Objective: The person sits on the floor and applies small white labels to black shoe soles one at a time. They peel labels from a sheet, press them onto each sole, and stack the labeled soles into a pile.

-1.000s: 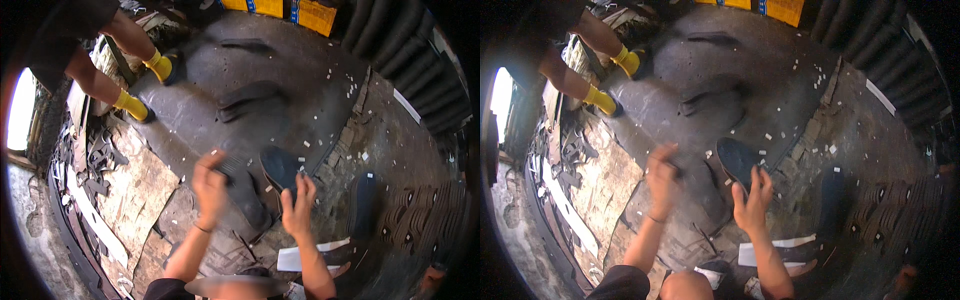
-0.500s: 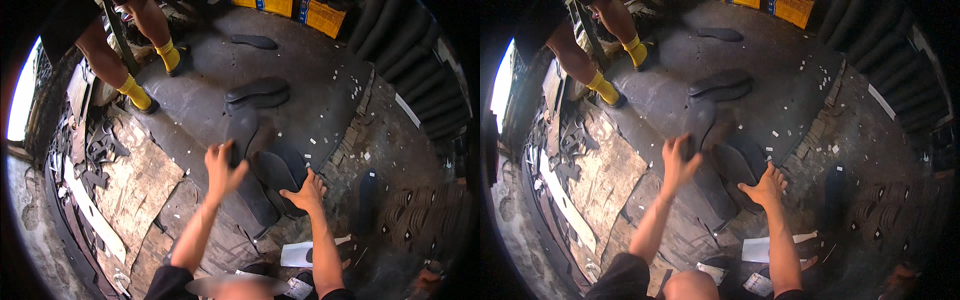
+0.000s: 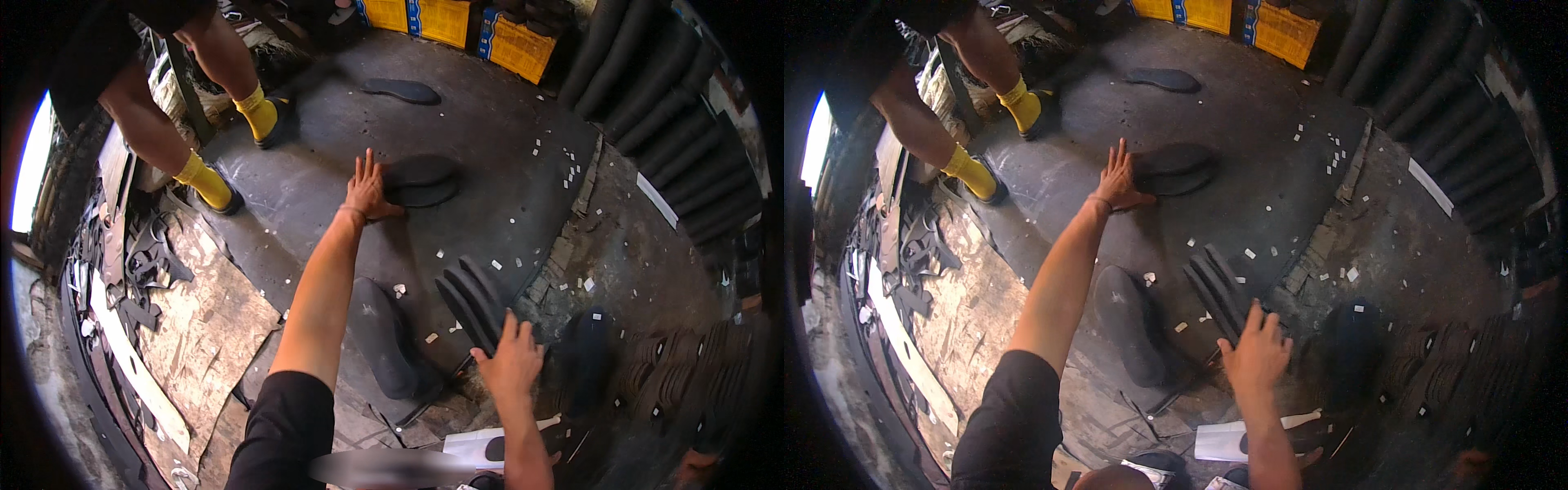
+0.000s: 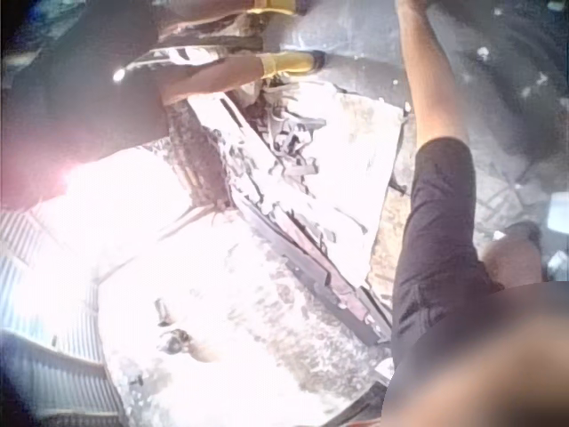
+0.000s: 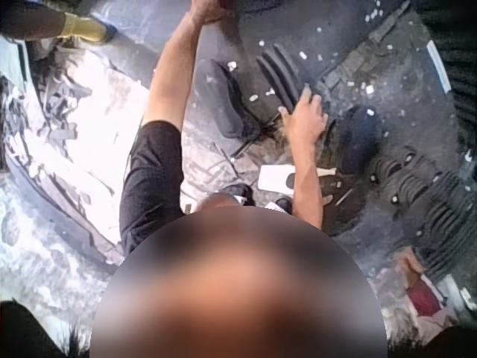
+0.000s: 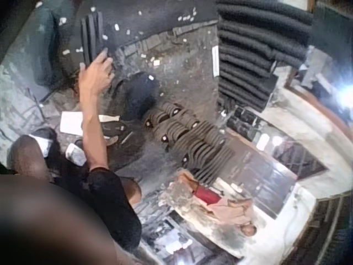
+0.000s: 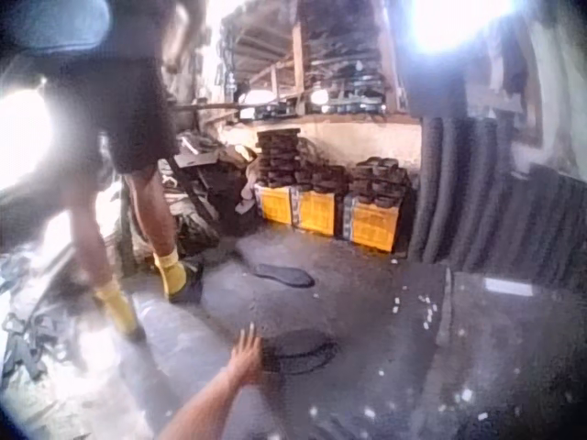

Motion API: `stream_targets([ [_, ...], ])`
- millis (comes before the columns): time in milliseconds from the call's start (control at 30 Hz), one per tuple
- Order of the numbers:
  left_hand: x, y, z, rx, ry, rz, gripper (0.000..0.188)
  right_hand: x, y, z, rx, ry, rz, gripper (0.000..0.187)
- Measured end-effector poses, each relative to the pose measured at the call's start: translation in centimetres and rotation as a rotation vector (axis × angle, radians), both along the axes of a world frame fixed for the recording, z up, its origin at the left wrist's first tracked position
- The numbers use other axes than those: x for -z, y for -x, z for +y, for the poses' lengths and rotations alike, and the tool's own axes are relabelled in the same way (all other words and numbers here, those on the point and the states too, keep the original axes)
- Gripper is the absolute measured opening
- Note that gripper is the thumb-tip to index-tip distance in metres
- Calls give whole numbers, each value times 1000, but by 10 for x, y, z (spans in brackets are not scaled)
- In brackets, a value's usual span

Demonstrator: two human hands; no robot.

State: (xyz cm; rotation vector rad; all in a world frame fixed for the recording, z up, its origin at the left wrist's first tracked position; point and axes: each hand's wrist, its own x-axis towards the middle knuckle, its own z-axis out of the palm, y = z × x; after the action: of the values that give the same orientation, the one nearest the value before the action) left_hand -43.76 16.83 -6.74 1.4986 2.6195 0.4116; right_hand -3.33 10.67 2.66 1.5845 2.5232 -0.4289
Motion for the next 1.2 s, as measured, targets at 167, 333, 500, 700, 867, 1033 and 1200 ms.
stream_targets([
  [167,0,16,9,141,160,-39,105,28,4,7,14,117,297,98],
  [333,-51,-125,-125,-178,-495,-383,81,39,15,31,216,558,539,101],
  [500,-34,-265,-273,-564,-126,-745,66,49,31,15,214,382,391,95],
  [700,-1,-252,-249,-801,-506,-886,100,43,46,-37,-122,112,298,84],
  [867,-56,-243,-217,-740,-403,-1316,97,21,45,-42,-71,231,377,85],
  [1033,-89,-232,-238,-298,-183,-223,69,7,7,-34,0,160,217,81],
  [1200,-91,-236,-256,-261,-208,-303,70,32,4,-33,-64,-17,479,84],
])
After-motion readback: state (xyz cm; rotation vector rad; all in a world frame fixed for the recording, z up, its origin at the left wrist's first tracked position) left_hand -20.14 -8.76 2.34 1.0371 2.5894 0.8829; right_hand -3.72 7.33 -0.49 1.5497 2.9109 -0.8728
